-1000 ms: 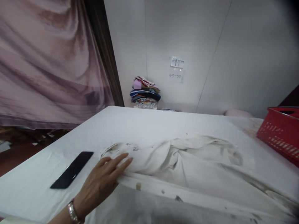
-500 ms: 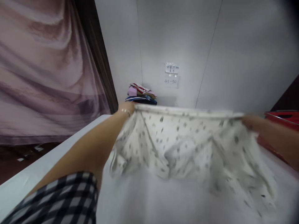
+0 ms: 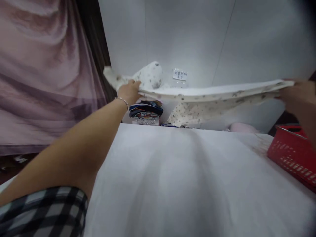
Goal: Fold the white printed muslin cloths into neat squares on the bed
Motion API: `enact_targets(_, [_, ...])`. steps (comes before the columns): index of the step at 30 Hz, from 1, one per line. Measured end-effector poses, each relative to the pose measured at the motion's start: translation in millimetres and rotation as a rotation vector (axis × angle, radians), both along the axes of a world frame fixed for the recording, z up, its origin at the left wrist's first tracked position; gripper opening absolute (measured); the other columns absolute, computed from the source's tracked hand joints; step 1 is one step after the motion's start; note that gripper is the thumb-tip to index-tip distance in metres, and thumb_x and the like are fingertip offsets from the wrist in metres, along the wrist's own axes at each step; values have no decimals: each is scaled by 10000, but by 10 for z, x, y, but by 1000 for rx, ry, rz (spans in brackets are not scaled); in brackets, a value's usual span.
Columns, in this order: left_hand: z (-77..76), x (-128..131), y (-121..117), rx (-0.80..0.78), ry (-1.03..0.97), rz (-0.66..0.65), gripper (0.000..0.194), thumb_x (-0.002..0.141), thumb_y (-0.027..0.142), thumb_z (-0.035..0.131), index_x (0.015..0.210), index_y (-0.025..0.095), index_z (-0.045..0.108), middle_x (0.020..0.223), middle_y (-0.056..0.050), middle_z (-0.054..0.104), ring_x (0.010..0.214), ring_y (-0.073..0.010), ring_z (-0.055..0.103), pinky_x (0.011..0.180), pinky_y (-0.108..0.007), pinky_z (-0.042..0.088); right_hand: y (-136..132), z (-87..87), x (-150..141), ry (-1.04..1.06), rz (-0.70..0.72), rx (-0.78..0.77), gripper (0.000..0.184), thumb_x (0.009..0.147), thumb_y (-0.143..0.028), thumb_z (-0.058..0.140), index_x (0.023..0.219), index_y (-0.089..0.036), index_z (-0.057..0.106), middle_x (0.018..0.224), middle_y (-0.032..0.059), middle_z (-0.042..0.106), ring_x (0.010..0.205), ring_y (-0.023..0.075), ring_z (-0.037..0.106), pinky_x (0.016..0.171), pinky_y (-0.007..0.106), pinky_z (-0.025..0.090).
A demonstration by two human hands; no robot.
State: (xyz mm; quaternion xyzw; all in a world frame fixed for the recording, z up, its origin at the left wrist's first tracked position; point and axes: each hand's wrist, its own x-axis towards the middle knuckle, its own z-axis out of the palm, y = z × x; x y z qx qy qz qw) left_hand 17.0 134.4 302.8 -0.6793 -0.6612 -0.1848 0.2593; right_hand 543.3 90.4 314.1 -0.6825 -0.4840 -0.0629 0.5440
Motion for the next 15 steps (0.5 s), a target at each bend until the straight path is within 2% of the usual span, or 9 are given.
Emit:
enact_targets(3, [-377,-52,-90,-127,46,-39,629,763,436,572,1305,194,367,1182,-124,532,965,-260,565,783,-346,423,-49,-270,-219,76,-65,-154,373,829,-203,488,1181,-125,585,749,64,566,430,29,280,445,212,238])
enact_targets(6, [-662,-205,-177,-298,141,-85,623,742,427,590,1289,207,388,1186,-127,547,950,-266,581,769,-339,434,-76,-593,-255,6,-74,-338,349,826,-218,485,1122,-95,622,706,60,565,447,58,323,457,224,247])
enact_targets(9, [-875,-408,-275,-377,114,-29,379,779,360,530,1126,208,552,1091,-117,614,954,-277,586,789,-352,429,-61,-892,-69,-199,-44,-494,295,803,-238,520,1023,-97,654,681,53,574,502,104,417,501,237,302])
enact_targets(11, [-980,-519,-377,-362,41,39,269,793,303,481,991,192,626,973,-117,656,939,-283,594,786,-361,428,-73,-1086,92,-391,19,-517,197,757,-203,576,912,-120,666,744,66,597,589,135,482,569,247,346])
enact_targets(13, [-1071,-584,-526,-331,-19,63,288,796,269,440,989,178,634,942,-117,665,923,-278,601,771,-355,433,-144,-1287,227,-542,139,-479,60,686,-138,641,744,-151,655,818,83,606,688,157,520,657,253,375])
enact_targets(15, [-1176,-602,-724,-287,-113,-1,335,796,227,391,1038,168,615,983,-98,660,936,-246,596,780,-323,438,-293,-1497,330,-538,228,-470,127,615,-95,691,587,-189,610,780,76,605,711,170,536,703,249,389])
